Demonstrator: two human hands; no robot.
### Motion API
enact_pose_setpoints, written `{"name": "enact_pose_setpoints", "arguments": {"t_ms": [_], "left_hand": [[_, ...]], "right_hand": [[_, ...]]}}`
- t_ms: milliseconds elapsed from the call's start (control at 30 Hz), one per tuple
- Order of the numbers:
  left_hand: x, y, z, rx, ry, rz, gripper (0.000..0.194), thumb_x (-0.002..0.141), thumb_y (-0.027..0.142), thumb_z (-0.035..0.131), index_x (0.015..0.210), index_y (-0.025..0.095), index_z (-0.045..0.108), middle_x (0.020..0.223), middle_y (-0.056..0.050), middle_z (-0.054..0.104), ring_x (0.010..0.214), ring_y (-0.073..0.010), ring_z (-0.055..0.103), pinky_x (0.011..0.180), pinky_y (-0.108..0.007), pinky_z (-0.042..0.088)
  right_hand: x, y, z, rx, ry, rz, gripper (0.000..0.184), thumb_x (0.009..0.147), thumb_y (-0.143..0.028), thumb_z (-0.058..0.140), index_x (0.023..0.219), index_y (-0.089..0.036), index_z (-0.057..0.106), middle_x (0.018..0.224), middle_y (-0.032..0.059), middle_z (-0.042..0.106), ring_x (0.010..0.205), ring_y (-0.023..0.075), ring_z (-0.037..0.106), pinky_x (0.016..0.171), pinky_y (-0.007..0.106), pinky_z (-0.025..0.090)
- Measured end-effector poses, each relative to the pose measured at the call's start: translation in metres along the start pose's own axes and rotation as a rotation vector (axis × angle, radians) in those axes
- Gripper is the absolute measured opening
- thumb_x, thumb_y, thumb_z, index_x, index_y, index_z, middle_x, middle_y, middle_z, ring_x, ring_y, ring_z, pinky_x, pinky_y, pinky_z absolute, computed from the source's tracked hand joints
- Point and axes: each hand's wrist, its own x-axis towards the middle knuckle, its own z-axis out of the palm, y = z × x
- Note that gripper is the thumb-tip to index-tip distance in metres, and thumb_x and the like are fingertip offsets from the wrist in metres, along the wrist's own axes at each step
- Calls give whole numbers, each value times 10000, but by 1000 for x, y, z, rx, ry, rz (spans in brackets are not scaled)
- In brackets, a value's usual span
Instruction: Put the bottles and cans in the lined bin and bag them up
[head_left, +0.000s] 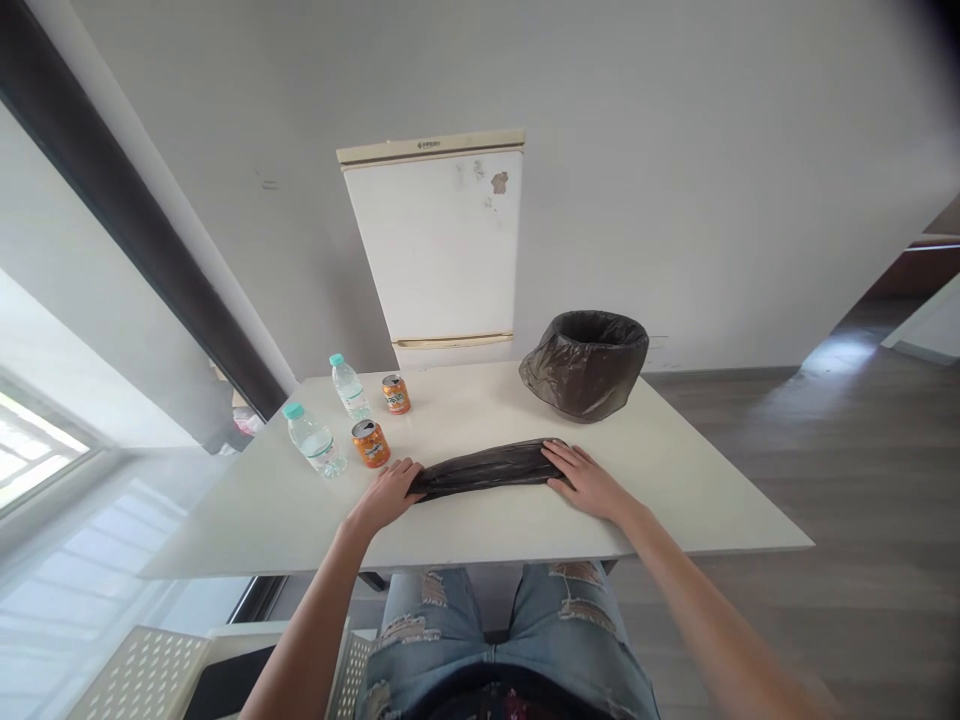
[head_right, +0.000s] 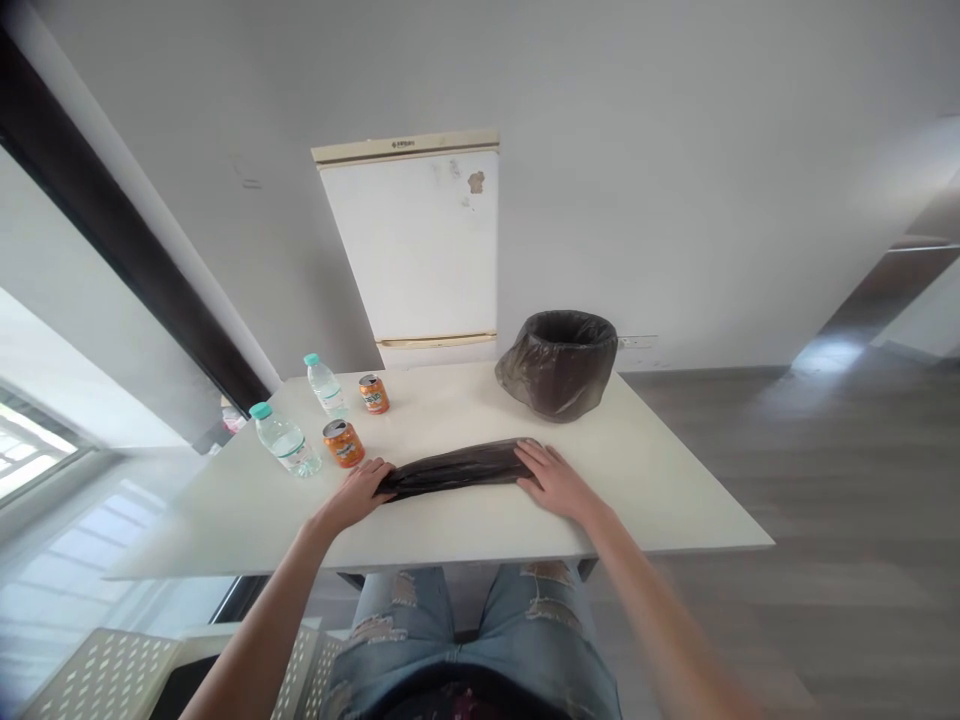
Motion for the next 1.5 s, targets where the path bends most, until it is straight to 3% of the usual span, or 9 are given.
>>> {"name": "enact_pose_setpoints", "arguments": {"t_ms": [100,200,333,467,533,667,933,1267,1500], "left_hand": [[-7,3,-14,78,-131,-153,439,944,364,646,1335,176,580,1304,-160,634,1245,-328,607,1050,-441,460],[-5,24,-27,135,-195,-266,693,882,416,717,1451,86,499,1434,-258,589,1381,-402,538,1109,-489,435],[23,88,-29,100,47,-127,803,921,533,646,1518,42,431,1575,-300,475,1509,-409,418,1205,-490,368],[71,166,-2,44,197,154,712,988,475,515,1546,44,418,1638,-254,424,1554,-362,365,1281,-481,283],[96,195,18,36,213,264,665,979,375,477,1563,62,414,1652,-212,425,1564,-333,350,1306,-480,236],[134,224,53,42,167,252,695,995,349,402,1588,-11,365,1656,-246,404,1571,-365,326,1309,-507,210],[147,227,82,41,129,273,669,1038,377,308,1616,43,356,1602,-241,478,1492,-365,421,1239,-589,304],[143,209,98,56,50,244,687,1088,433,199,1657,63,307,1723,-185,297,1611,-332,265,1300,-541,242],[129,184,99,40,76,208,689,1095,453,199,1678,89,255,1743,-166,232,1631,-311,210,1313,-558,217]], "right_hand": [[-1,2,1,11,17,18,643,1097,-583,237,1671,-308,329,1749,-12,247,1641,270,141,1335,553,187],[-1,0,0,6,69,20,593,1108,-534,227,1635,-329,408,1752,-15,243,1630,276,199,1321,554,235],[-2,-2,0,-38,163,-2,545,1111,-456,254,1604,-346,460,1765,-16,203,1621,286,232,1291,524,313],[0,0,3,-49,229,50,593,1111,-385,233,1691,-268,265,1707,75,364,1587,261,328,1264,510,358],[2,1,4,-43,233,74,592,1110,-382,234,1679,-234,302,1683,104,406,1576,267,352,1255,514,364],[2,1,3,-20,171,87,572,1105,-364,255,1654,-245,365,1688,90,400,1587,273,327,1264,542,327],[2,-1,2,-10,131,96,623,1046,-225,324,1669,-232,327,1679,117,410,1574,257,353,1278,547,289],[3,4,7,7,128,105,579,1091,-320,236,1635,-208,397,1692,88,385,1585,236,332,1296,532,264],[4,2,6,-15,132,122,579,1079,-290,236,1614,-203,437,1685,78,400,1576,229,352,1295,533,273]]}}
